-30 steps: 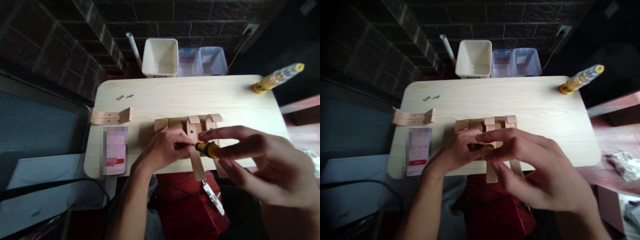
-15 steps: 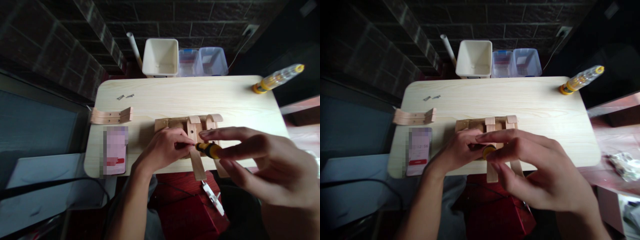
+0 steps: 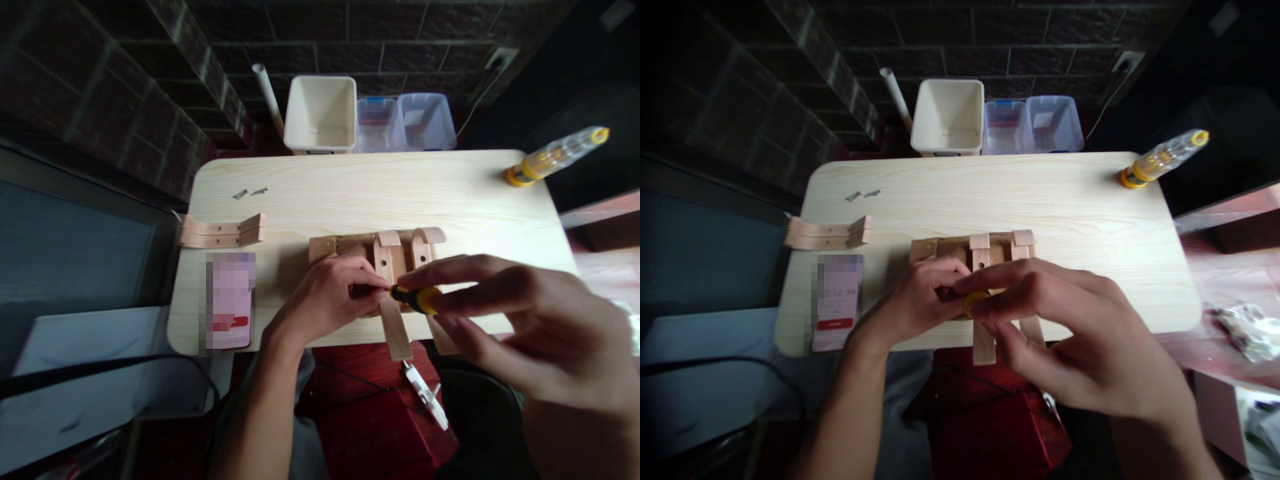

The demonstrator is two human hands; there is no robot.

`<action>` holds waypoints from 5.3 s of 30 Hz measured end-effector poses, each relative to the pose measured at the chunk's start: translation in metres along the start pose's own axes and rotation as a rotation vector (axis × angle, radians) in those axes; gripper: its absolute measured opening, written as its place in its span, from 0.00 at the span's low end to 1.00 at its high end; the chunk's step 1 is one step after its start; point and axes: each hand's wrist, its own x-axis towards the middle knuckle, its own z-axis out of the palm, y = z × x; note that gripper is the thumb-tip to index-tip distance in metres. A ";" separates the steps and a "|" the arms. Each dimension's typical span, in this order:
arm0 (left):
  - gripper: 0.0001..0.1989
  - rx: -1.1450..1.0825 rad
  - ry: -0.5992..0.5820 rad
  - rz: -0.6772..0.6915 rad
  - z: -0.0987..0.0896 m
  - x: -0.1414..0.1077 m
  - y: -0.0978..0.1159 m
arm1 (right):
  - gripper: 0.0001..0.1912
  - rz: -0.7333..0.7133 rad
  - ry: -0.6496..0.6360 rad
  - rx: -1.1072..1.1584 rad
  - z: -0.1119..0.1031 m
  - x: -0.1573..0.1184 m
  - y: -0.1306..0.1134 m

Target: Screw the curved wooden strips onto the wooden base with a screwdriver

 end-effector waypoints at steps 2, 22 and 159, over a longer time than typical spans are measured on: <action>0.08 -0.001 -0.006 -0.009 0.000 0.000 0.001 | 0.21 0.012 -0.010 0.010 -0.001 0.000 0.000; 0.12 0.007 0.025 0.016 0.000 0.000 0.002 | 0.19 -0.028 0.011 -0.068 0.002 0.000 0.001; 0.12 0.021 -0.009 -0.028 0.000 0.000 0.002 | 0.07 -0.038 -0.101 -0.213 -0.005 -0.002 -0.013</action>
